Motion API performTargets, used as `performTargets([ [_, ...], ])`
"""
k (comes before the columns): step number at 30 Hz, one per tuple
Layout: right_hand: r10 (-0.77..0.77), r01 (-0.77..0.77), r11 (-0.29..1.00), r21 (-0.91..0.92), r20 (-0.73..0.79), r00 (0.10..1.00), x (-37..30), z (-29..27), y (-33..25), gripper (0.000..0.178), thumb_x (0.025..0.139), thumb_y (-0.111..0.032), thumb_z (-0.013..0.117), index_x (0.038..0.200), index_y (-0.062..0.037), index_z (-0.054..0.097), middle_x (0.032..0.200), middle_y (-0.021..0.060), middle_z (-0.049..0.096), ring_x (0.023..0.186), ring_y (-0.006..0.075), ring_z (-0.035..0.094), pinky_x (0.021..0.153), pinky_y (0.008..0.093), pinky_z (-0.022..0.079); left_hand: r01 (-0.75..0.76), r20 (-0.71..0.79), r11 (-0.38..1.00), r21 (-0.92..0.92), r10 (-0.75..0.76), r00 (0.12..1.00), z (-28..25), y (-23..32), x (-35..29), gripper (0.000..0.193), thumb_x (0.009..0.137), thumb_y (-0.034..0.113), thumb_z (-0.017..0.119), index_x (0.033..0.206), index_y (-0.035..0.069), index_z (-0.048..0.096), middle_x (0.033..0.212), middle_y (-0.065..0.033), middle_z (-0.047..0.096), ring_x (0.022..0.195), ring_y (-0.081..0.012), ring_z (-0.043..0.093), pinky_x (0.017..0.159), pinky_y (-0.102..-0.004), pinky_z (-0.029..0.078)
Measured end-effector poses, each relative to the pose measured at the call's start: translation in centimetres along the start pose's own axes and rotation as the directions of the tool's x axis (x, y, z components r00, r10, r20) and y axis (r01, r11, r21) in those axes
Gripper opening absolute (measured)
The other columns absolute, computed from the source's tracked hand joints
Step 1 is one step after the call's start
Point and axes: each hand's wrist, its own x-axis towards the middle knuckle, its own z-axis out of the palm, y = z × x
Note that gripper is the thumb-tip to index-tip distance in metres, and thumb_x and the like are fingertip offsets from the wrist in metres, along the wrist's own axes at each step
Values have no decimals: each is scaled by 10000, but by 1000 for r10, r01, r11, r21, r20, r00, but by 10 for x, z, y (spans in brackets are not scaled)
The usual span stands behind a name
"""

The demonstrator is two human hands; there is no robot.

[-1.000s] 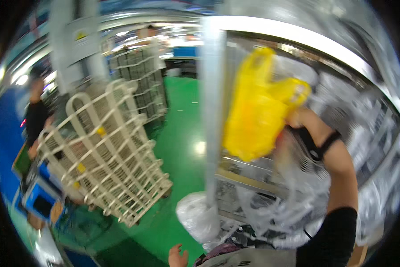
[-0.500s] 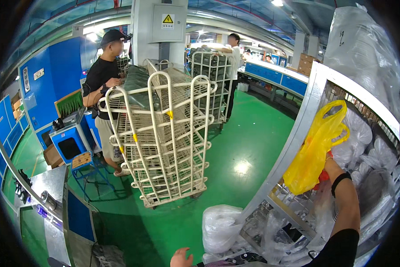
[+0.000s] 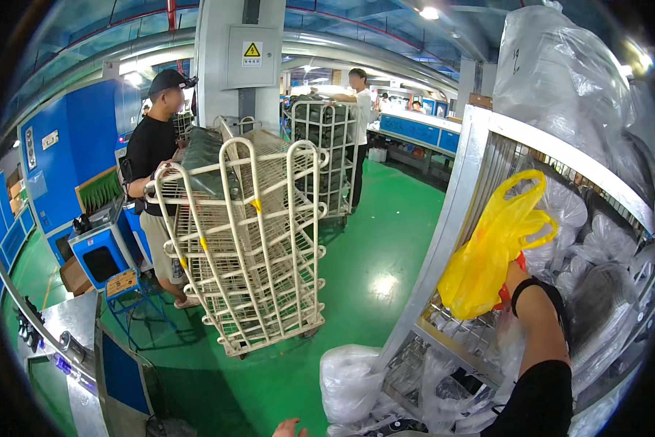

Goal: Placing insoles into shoe uppers and organizing components on an assembly line.

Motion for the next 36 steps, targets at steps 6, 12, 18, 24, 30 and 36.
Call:
performTargets([
  [6, -15, 17, 998, -63, 43, 999, 0, 0, -3, 357, 703, -110, 515, 1056, -93, 559, 1077, 149, 545, 1003, 284, 508, 844, 370, 400, -187, 67, 936, 299, 175, 982, 24, -55, -10, 161, 724, 135, 485, 776, 34, 599, 987, -162, 548, 842, -287, 528, 758, -373, 414],
  [12, -33, 47, 989, -142, 103, 994, 13, 0, -11, 356, 698, -109, 517, 1051, -88, 562, 1071, 151, 548, 998, 284, 512, 840, 371, 403, -138, 75, 965, 222, 124, 989, 10, -32, -11, 166, 725, 148, 495, 739, 15, 594, 985, -166, 545, 833, -299, 521, 754, -366, 416],
  [18, -70, 102, 972, -210, 157, 985, 17, -4, -23, 356, 693, -107, 519, 1046, -83, 564, 1065, 152, 550, 994, 283, 515, 835, 371, 406, 19, 43, 990, 138, -25, 999, -8, -21, -16, 204, 734, 153, 503, 843, -7, 566, 987, -168, 544, 844, -335, 511, 724, -383, 429],
  [24, -113, 168, 946, -277, 205, 972, 7, 0, -15, 356, 688, -105, 520, 1040, -78, 567, 1060, 154, 553, 989, 282, 519, 831, 371, 410, 95, 6, 990, 104, -96, 995, -10, -9, -21, 264, 722, 161, 519, 929, -2, 541, 930, -173, 561, 817, -339, 521, 699, -392, 437],
  [30, -127, 211, 926, -313, 268, 955, 17, 2, -27, 356, 683, -103, 522, 1035, -73, 569, 1054, 155, 556, 984, 281, 523, 827, 371, 413, 114, 85, 983, 141, -127, 988, -11, -17, -22, 273, 719, 150, 518, 950, 5, 537, 914, -183, 562, 811, -341, 523, 689, -400, 440],
  [36, -79, 168, 939, -301, 285, 955, 16, 6, -24, 357, 678, -102, 523, 1030, -68, 571, 1049, 157, 558, 980, 281, 527, 822, 372, 417, -35, 29, 977, 209, 30, 999, 5, -50, -25, 286, 720, 152, 522, 974, 21, 533, 869, -197, 568, 776, -352, 531, 686, -401, 439],
])
